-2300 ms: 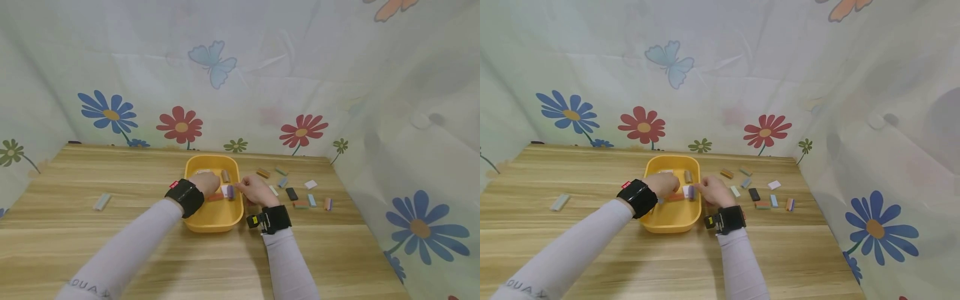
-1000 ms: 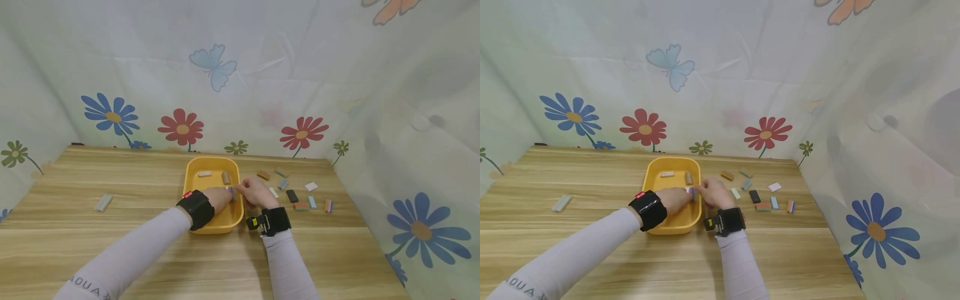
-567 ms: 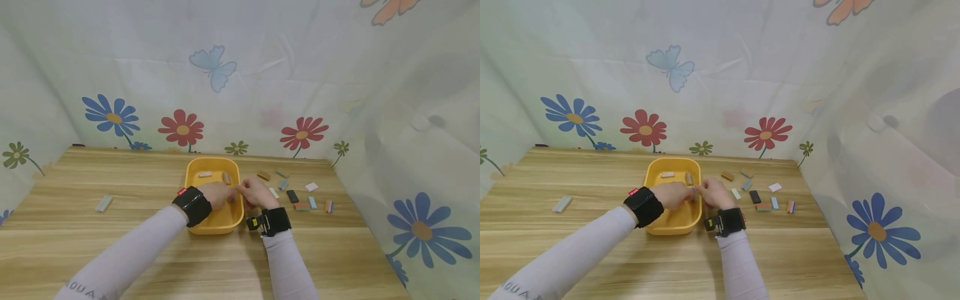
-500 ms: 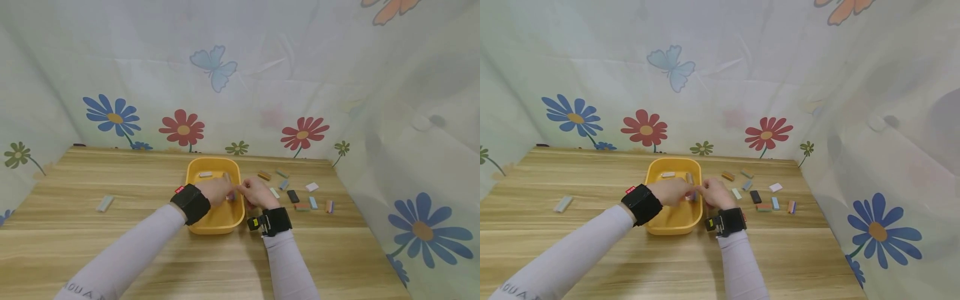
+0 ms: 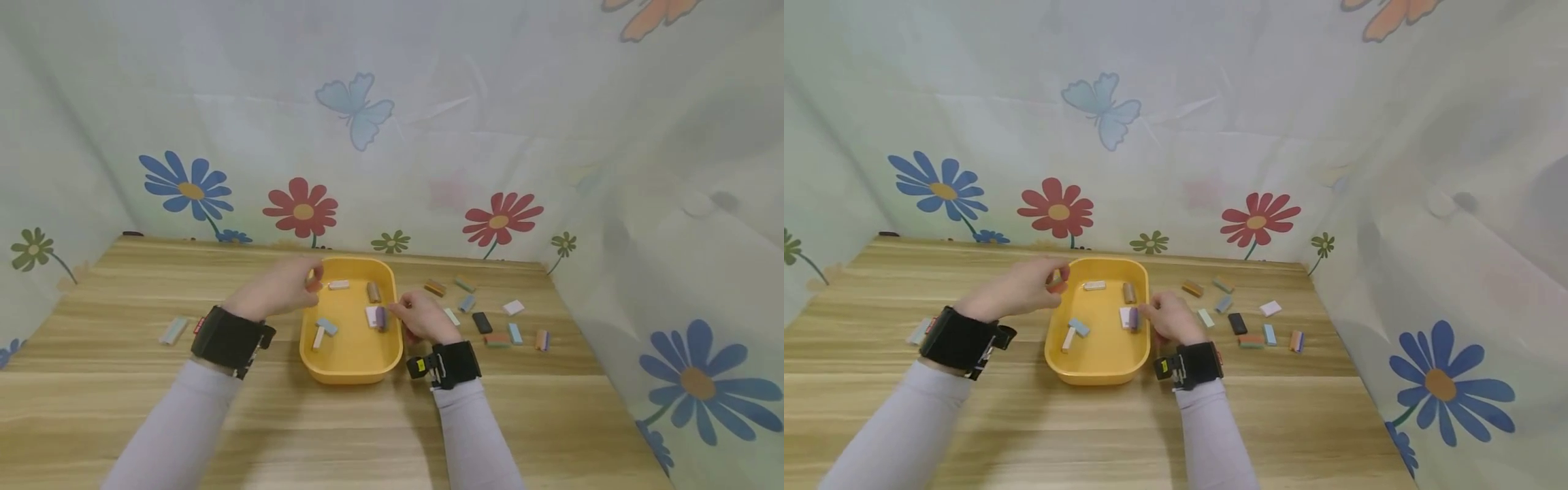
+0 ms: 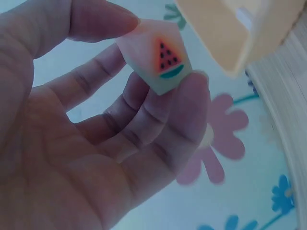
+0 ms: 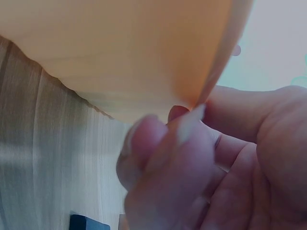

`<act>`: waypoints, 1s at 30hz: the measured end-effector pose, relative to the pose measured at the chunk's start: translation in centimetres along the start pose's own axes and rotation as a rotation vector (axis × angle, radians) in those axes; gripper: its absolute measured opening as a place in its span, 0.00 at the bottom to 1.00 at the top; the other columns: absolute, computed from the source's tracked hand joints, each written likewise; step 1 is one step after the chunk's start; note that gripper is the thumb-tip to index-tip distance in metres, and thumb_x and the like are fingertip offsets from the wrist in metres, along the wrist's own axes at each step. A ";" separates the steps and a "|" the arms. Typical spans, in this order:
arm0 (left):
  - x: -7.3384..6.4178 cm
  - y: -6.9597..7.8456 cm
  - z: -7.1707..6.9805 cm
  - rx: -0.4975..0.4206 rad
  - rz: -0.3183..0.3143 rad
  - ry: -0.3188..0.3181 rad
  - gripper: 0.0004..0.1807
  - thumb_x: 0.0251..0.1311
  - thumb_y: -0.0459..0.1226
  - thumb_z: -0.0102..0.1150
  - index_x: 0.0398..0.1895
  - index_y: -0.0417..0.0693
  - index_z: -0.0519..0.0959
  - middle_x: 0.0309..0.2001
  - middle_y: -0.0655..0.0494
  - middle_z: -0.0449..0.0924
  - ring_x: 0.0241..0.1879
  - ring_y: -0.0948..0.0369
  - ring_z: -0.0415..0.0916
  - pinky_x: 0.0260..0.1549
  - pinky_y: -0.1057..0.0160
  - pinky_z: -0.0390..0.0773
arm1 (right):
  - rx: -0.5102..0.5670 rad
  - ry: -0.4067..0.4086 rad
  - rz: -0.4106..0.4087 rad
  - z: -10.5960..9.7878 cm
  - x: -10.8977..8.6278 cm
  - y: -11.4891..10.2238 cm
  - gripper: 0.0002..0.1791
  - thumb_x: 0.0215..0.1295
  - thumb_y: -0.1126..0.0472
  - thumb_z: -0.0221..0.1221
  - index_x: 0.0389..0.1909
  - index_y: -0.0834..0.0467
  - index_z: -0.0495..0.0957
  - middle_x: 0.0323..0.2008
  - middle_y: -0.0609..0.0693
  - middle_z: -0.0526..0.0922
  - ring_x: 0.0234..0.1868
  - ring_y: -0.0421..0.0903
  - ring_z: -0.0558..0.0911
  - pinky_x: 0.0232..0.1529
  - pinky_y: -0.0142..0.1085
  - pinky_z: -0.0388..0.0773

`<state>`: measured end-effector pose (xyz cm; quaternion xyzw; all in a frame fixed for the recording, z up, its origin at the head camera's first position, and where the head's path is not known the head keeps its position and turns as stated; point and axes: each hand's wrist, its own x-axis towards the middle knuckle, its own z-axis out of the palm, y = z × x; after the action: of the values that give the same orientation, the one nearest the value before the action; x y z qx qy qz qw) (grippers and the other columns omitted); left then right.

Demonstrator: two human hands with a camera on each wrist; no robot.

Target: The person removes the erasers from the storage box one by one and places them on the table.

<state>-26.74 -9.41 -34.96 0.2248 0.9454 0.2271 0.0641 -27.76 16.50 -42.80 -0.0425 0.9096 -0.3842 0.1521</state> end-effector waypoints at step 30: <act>-6.4 -12.8 2.7 -0.043 -0.247 0.183 0.06 0.48 0.35 0.52 0.28 0.42 0.70 0.24 0.51 0.68 0.25 0.54 0.64 0.23 0.62 0.60 | 0.015 -0.006 -0.028 0.3 0.0 0.1 0.17 0.62 0.52 0.50 0.24 0.62 0.71 0.12 0.54 0.71 0.10 0.48 0.71 0.15 0.42 0.74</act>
<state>-25.49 -21.47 -43.08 0.0836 0.9627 0.2572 0.0102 -27.70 16.35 -43.06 -0.0552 0.9055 -0.3931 0.1496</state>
